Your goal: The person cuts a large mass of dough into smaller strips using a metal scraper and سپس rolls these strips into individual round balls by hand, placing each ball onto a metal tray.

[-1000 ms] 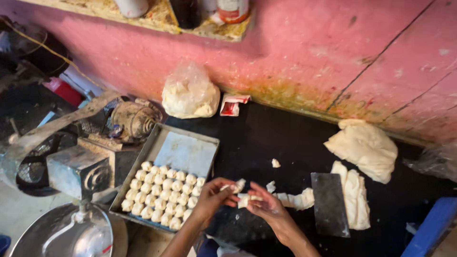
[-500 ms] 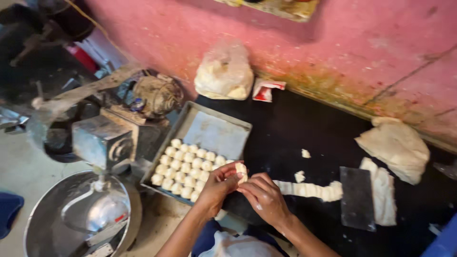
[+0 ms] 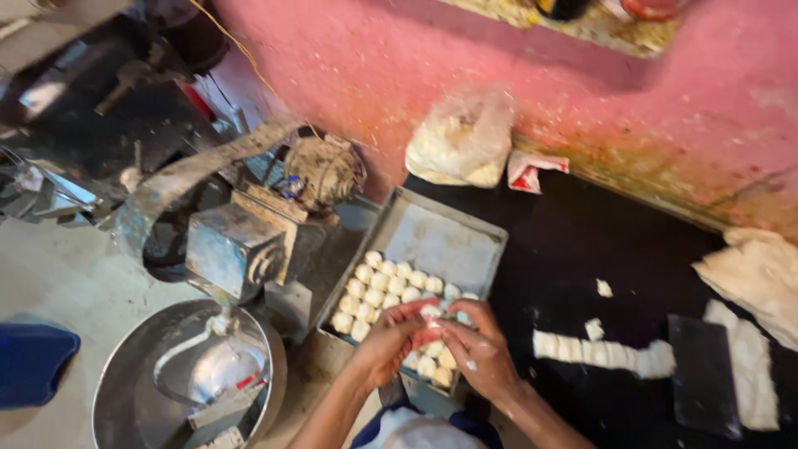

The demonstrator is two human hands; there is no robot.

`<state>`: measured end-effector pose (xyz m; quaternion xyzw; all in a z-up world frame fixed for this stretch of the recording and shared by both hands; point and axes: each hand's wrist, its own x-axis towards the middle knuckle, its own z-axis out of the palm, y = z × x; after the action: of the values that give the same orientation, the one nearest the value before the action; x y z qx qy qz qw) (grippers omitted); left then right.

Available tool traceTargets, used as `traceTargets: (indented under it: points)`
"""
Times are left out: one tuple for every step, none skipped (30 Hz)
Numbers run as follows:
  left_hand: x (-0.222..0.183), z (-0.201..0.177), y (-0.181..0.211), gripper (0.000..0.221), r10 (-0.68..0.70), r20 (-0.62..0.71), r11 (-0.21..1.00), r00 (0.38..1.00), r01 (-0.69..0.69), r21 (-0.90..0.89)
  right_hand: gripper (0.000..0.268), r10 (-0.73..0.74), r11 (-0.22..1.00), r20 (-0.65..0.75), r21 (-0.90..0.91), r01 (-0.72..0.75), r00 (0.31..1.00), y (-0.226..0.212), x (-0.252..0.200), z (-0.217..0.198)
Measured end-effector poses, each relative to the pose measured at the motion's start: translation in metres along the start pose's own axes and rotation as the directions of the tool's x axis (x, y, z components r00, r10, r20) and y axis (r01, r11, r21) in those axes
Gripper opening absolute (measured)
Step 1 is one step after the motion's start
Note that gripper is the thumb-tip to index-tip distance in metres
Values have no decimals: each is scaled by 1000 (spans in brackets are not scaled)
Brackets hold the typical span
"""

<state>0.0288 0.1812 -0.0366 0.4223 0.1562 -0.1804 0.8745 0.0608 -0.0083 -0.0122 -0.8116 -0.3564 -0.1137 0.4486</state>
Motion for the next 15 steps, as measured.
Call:
traceTargets:
  points:
    - [2,-4,4,47,50,25,995,998,-51,82,27,46,999,-32,27,-45,998,8,11,6]
    - [-4,-6,0,48,71,52,984,996,-79,160,25,119,992,-62,55,-115,991,8,9,10]
    - [-10,-10,-3,50,98,96,971,991,-116,210,37,380,851,89,357,-385,921,8,9,15]
    - [-8,-12,2,53,146,150,949,978,-182,257,48,527,571,298,569,-592,796,12,18,17]
    - [-7,-12,6,57,191,205,921,960,-248,300,60,561,198,531,659,-726,635,12,25,20]
    - [-5,-14,15,58,227,209,909,951,-284,307,59,545,355,446,644,-678,710,12,36,25]
    - [-5,-16,22,58,261,213,895,942,-319,313,57,511,502,361,611,-612,780,6,41,32]
    - [-8,-17,24,59,287,210,885,934,-343,315,56,469,629,285,556,-543,836,-1,39,39]
    - [-7,-21,29,62,220,98,919,971,-240,313,54,413,741,213,486,-463,885,-8,35,47]
    - [-10,-25,29,67,140,-19,946,990,-129,297,53,353,832,150,402,-383,924,-16,28,54]
    - [-13,-29,28,72,57,-134,963,989,-19,268,52,282,904,94,307,-297,955,-18,25,58]
    - [-13,-34,30,77,158,-116,942,981,-115,315,47,256,943,58,202,-263,965,-18,25,64]
    - [-13,-40,30,84,257,-91,910,962,-209,359,42,227,969,25,93,-228,974,-15,31,71]
    - [-14,-47,28,91,354,-67,868,933,-301,396,37,194,981,2,-18,-194,981,-9,37,77]
    - [-11,-54,27,86,459,-93,804,884,-369,466,36,318,946,-50,80,-313,947,2,49,84]
